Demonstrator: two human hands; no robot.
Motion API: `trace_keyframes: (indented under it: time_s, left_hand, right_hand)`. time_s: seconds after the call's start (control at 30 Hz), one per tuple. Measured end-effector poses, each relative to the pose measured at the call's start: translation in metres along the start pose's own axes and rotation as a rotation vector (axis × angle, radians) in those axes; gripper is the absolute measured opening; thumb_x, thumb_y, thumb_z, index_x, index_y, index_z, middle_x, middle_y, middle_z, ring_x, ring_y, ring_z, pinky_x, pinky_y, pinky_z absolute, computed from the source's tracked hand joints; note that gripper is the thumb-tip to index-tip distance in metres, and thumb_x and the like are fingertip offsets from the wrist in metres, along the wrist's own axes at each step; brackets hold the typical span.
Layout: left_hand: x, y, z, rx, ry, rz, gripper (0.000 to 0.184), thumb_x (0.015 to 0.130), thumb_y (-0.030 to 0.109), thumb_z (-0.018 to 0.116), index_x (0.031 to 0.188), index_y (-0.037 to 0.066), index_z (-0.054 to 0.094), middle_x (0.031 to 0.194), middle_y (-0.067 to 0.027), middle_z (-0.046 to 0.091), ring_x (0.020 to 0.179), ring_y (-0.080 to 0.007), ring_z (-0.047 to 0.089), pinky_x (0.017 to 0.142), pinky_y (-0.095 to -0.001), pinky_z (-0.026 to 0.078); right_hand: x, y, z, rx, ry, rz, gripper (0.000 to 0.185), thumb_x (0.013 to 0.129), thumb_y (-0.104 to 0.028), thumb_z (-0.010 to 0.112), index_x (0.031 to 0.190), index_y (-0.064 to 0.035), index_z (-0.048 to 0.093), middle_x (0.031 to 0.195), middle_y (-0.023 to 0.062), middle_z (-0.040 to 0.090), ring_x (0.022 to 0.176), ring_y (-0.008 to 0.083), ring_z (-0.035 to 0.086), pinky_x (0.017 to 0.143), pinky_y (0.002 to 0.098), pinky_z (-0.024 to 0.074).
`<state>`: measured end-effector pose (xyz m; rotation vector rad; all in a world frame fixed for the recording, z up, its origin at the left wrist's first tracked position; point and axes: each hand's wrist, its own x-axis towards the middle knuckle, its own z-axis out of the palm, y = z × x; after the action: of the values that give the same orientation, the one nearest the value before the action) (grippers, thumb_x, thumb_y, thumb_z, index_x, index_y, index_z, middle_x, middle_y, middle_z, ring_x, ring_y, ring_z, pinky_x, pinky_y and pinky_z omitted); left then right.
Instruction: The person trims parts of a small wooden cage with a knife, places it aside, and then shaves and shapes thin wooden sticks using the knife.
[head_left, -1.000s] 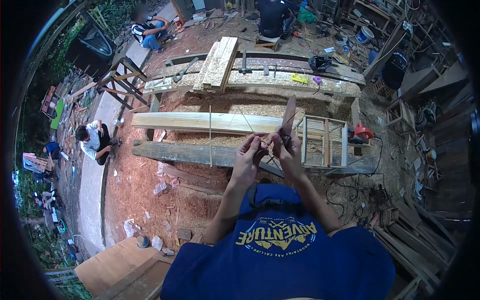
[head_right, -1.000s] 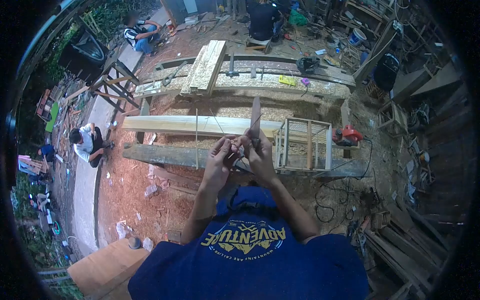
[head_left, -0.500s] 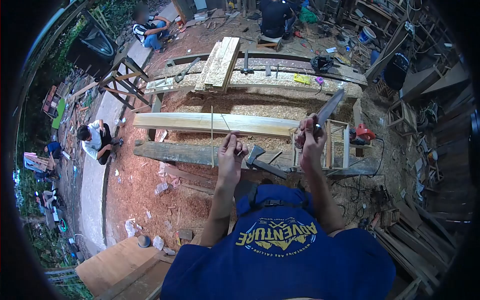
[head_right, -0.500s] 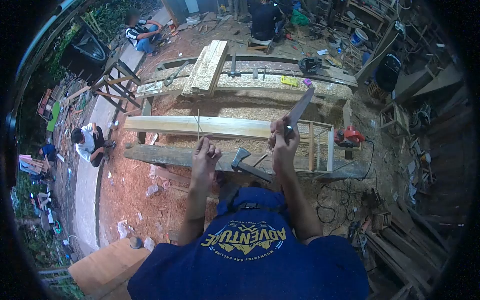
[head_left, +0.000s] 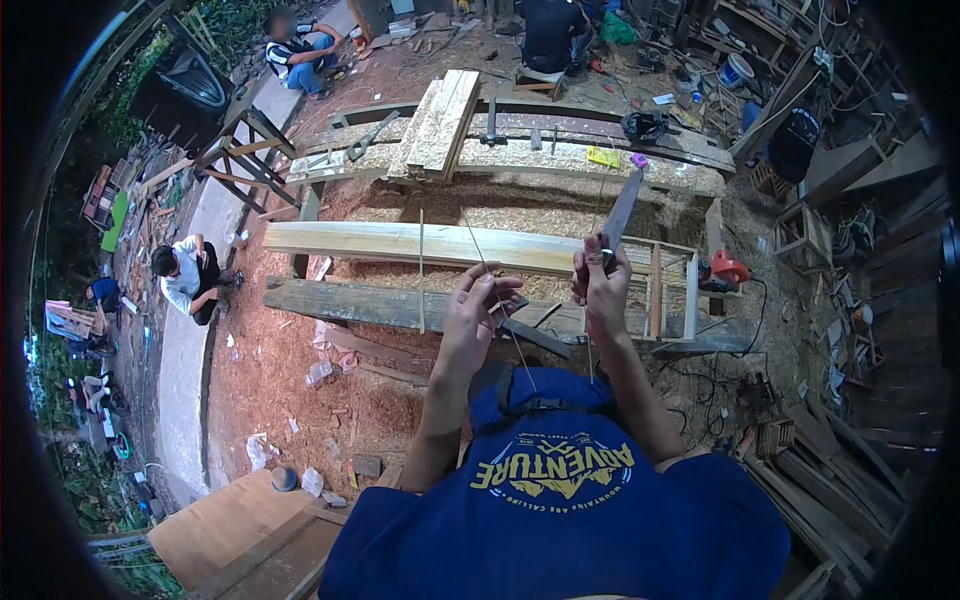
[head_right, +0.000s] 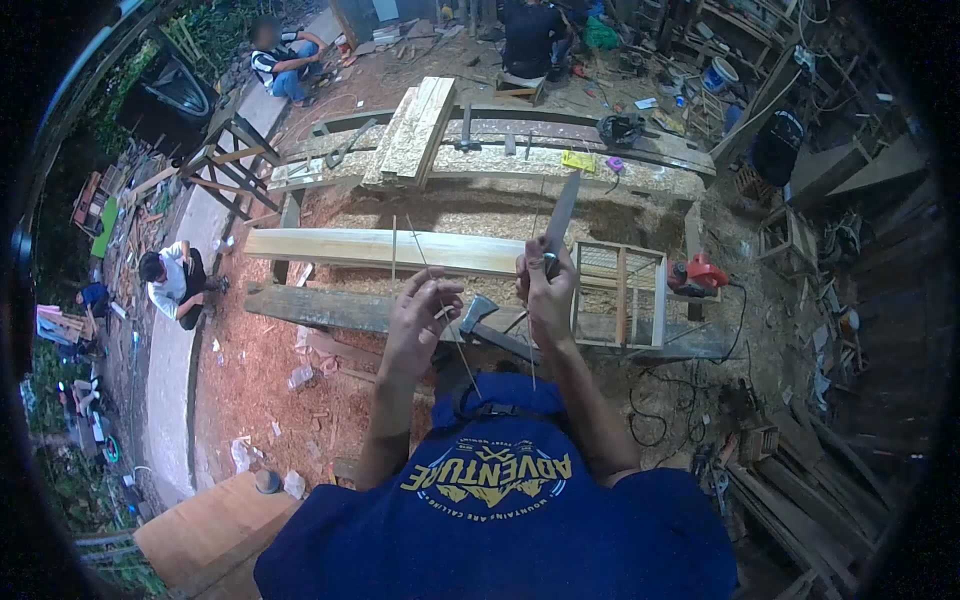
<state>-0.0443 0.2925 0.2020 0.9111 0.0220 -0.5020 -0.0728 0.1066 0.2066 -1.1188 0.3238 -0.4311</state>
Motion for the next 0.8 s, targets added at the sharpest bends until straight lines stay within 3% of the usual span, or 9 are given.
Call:
trace_keyframes:
  time_s: [0.13,0.23,0.33,0.37,0.47,0.5,0.67,0.8]
  left_hand:
    - [0.003,-0.003,-0.003,0.005,-0.058,0.01,0.023,0.1,0.018,0.05,0.119,0.005,0.05,0.108,-0.0166,0.065,0.089,-0.0173,0.063,0.079,-0.0313,0.051]
    - [0.004,-0.006,0.0,0.029,-0.048,0.026,0.024,0.1,0.02,0.053,0.118,0.005,0.05,0.109,-0.0167,0.066,0.092,-0.0182,0.063,0.079,-0.0311,0.05]
    - [0.003,-0.004,0.008,0.048,-0.04,0.032,0.024,0.099,0.022,0.054,0.117,0.007,0.049,0.111,-0.0174,0.066,0.095,-0.0189,0.063,0.083,-0.0322,0.049]
    - [0.002,-0.003,0.011,0.066,-0.013,0.05,0.024,0.099,0.022,0.055,0.117,0.006,0.049,0.111,-0.0174,0.067,0.096,-0.019,0.063,0.084,-0.0318,0.048]
    - [0.003,-0.004,0.018,0.107,0.045,0.118,0.025,0.099,0.022,0.055,0.116,0.004,0.047,0.112,-0.0186,0.067,0.1,-0.0195,0.064,0.085,-0.0298,0.049]
    - [0.004,-0.004,0.018,0.111,0.047,0.155,0.025,0.1,0.021,0.055,0.115,0.002,0.048,0.112,-0.0195,0.067,0.101,-0.0196,0.064,0.083,-0.0285,0.052]
    - [0.002,-0.005,0.022,0.153,0.117,0.204,0.026,0.098,0.022,0.058,0.111,0.0,0.051,0.098,-0.012,0.069,0.089,-0.0113,0.064,0.073,-0.0211,0.052]
    - [0.0,-0.005,0.017,0.249,0.096,0.189,0.023,0.098,0.018,0.058,0.113,0.002,0.052,0.108,-0.0144,0.068,0.098,-0.0129,0.061,0.086,-0.0283,0.045]
  right_hand:
    - [0.002,0.001,-0.005,0.016,-0.028,0.033,0.023,0.098,-0.03,0.06,0.098,-0.0084,0.053,0.068,-0.0018,0.053,0.047,0.0014,0.04,0.04,0.0199,0.0306]
    - [0.002,0.0,-0.002,-0.325,-0.065,-0.08,0.026,0.092,-0.026,0.068,0.107,-0.0082,0.056,0.073,0.0014,0.062,0.057,0.0035,0.052,0.05,0.0201,0.0399]
    - [-0.003,0.005,-0.002,-0.469,-0.087,-0.105,0.03,0.088,-0.022,0.072,0.11,-0.0061,0.059,0.084,0.006,0.069,0.068,0.0073,0.06,0.06,0.0229,0.0464]
    - [-0.001,0.014,-0.004,-0.452,-0.125,-0.238,0.028,0.086,-0.023,0.075,0.104,-0.0042,0.063,0.088,0.0077,0.071,0.071,0.0086,0.061,0.063,0.0248,0.0474]
    - [-0.015,0.001,-0.003,-0.704,-0.213,-0.221,0.026,0.084,-0.022,0.076,0.1,-0.0034,0.067,0.084,0.0061,0.07,0.071,0.0077,0.06,0.062,0.0253,0.0465]
    - [-0.018,0.004,-0.004,-0.547,-0.261,-0.049,0.023,0.085,-0.021,0.076,0.097,-0.0028,0.07,0.078,0.0025,0.067,0.069,0.006,0.057,0.06,0.0248,0.0451]
    - [-0.038,0.004,0.009,-0.368,-0.351,0.118,0.017,0.086,-0.017,0.075,0.092,-0.0011,0.069,0.07,-0.0046,0.057,0.064,0.0027,0.048,0.055,0.0218,0.0365]
    - [-0.04,0.004,0.016,-0.329,-0.388,0.167,0.015,0.088,-0.015,0.072,0.091,-0.0007,0.068,0.069,-0.006,0.055,0.063,0.0017,0.045,0.053,0.0214,0.0335]
